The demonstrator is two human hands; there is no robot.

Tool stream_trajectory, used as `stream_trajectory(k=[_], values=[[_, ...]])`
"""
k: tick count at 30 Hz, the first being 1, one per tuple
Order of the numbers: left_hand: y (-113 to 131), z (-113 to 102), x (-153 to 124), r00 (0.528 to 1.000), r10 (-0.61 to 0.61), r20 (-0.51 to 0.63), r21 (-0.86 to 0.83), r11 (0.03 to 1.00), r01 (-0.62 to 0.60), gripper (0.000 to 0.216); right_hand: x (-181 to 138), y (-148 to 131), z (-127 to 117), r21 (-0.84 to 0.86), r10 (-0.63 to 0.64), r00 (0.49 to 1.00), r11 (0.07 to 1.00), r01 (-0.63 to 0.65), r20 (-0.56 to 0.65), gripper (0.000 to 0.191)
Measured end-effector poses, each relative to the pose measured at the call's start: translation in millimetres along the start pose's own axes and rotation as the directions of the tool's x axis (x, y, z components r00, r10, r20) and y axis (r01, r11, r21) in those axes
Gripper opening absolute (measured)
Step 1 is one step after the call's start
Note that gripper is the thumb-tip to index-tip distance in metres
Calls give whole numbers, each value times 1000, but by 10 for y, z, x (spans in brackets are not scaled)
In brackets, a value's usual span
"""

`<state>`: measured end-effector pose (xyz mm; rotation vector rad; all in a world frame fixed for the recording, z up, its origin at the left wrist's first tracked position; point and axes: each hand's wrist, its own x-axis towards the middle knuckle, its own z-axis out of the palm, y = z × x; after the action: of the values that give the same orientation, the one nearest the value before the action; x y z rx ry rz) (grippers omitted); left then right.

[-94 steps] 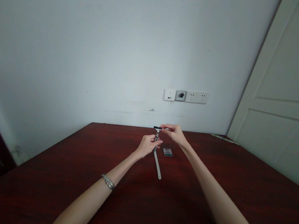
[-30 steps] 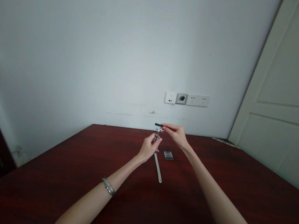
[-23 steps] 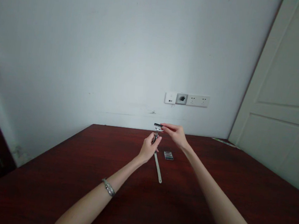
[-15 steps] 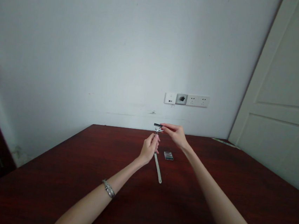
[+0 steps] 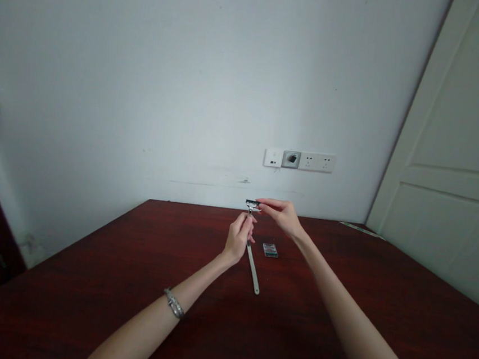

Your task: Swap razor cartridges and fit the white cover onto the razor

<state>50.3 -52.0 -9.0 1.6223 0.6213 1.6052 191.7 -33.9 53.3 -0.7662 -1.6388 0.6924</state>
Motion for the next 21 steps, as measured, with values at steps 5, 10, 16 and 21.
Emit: stream_trajectory(k=[5, 10, 16, 21], values=[[43, 23, 33, 992, -74, -97, 15, 997, 76, 44, -5, -15, 6, -42, -22, 1000, 999, 22, -8, 30], [54, 7, 46, 981, -87, -171, 88, 991, 103, 46, -17, -20, 4, -65, -31, 999, 997, 31, -5, 30], [26, -13, 46, 976, -81, -203, 109, 989, 105, 46, -7, 1, -1, -56, -31, 999, 998, 30, -18, 30], [13, 38, 23, 989, -82, -123, 41, 995, 88, 42, -1, 0, -2, -37, -15, 999, 999, 14, -29, 31]])
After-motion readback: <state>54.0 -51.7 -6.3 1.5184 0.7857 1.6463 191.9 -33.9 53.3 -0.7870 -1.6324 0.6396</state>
